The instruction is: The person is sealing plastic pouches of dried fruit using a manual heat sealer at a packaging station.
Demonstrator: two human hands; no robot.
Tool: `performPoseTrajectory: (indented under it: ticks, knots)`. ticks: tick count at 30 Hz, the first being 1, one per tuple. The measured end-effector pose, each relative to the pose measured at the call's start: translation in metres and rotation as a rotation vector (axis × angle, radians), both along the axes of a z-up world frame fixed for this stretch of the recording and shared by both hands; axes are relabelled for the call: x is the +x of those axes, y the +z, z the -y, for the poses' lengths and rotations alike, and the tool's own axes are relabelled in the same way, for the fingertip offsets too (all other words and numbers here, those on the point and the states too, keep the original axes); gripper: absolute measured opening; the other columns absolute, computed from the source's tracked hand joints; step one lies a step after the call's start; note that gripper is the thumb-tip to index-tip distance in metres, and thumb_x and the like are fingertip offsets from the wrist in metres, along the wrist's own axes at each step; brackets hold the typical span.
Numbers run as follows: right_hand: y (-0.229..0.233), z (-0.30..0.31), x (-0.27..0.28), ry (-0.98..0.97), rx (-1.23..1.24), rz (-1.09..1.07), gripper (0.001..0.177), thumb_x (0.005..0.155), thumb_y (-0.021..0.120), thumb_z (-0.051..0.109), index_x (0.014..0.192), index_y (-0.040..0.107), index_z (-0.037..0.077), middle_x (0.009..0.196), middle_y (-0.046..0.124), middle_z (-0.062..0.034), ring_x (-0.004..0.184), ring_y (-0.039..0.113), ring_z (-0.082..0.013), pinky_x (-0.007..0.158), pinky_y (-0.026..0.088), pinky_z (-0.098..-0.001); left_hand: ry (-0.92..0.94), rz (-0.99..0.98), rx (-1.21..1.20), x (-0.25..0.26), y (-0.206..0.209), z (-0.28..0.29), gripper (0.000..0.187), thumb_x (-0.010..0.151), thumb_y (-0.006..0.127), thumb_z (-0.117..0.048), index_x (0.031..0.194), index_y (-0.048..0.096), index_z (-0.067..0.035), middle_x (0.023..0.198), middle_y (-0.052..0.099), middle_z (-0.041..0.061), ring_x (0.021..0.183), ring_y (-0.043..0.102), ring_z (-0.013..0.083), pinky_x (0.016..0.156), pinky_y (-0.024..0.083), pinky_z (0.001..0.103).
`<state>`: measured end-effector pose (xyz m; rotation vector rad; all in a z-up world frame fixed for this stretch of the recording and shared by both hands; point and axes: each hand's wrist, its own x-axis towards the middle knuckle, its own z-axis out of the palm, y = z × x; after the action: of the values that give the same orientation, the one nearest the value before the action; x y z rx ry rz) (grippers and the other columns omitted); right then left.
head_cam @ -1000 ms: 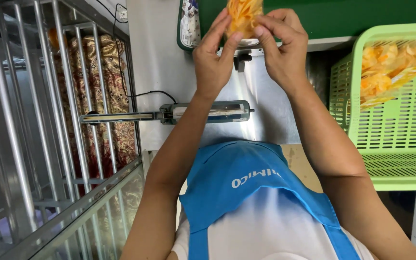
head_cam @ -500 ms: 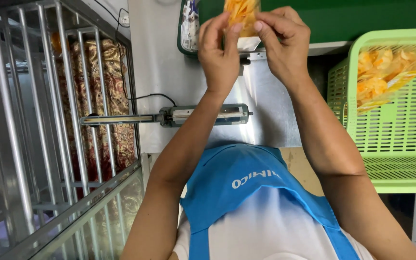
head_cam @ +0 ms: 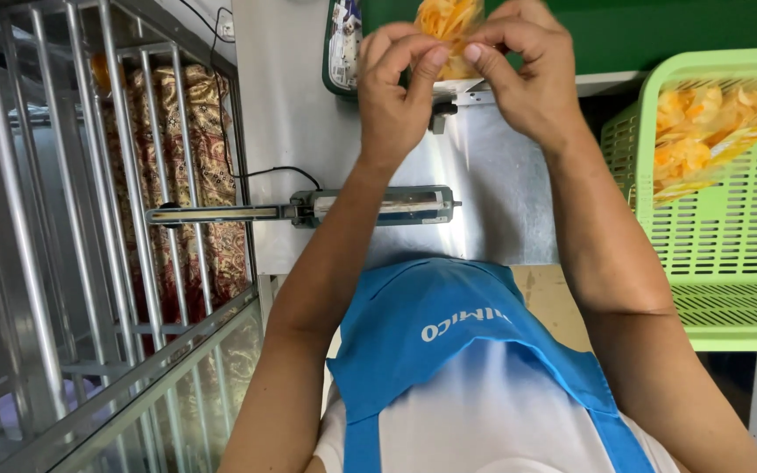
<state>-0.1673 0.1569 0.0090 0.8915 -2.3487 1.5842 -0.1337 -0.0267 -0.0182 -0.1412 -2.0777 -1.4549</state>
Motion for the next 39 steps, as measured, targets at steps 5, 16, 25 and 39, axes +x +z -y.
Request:
performPoseTrajectory:
  ticks: [5,16,25,39]
  knots:
    - [0.003,-0.025,-0.007,0.148,0.111,0.117,0.010,0.108,0.076,0.012,0.111,0.073,0.003,0.119,0.060,-0.0143,0.128,0.046,-0.0242,0.107,0.038,-0.0389,-0.424,0.046,-0.098,-0.015,-0.003,0.030,0.012,0.103,0.073,-0.025,0.102,0.077,-0.014,0.158,0.044,0.007,0.146,0.043,0.0319,0.123,0.039,0.052]
    - [-0.012,-0.016,-0.018,0.139,-0.114,0.117,0.012,0.108,0.075,0.005,0.116,0.072,-0.003,0.134,0.064,-0.0233,0.126,0.062,-0.0293,0.109,0.053,-0.0384,-0.551,-0.071,0.058,-0.032,0.013,0.026,0.013,0.100,0.071,-0.014,0.094,0.072,-0.003,0.123,0.067,0.013,0.120,0.063,0.0293,0.107,0.050,0.044]
    - [-0.015,-0.016,-0.030,0.137,-0.132,0.041,0.011,0.107,0.076,0.000,0.115,0.073,-0.006,0.124,0.069,-0.0226,0.122,0.065,-0.0318,0.113,0.053,-0.0423,-0.709,0.031,0.271,-0.039,0.003,0.039,0.019,0.099,0.076,-0.015,0.111,0.067,-0.003,0.138,0.060,0.019,0.135,0.057,0.0296,0.117,0.049,0.041]
    - [-0.018,-0.010,-0.033,0.030,-0.281,0.055,0.008,0.104,0.079,-0.004,0.106,0.073,-0.008,0.113,0.071,-0.0233,0.108,0.069,-0.0306,0.100,0.059,-0.0390,-0.435,0.015,0.140,-0.048,0.017,0.029,0.018,0.101,0.069,-0.013,0.115,0.060,-0.006,0.106,0.077,0.009,0.107,0.073,0.0217,0.097,0.058,0.032]
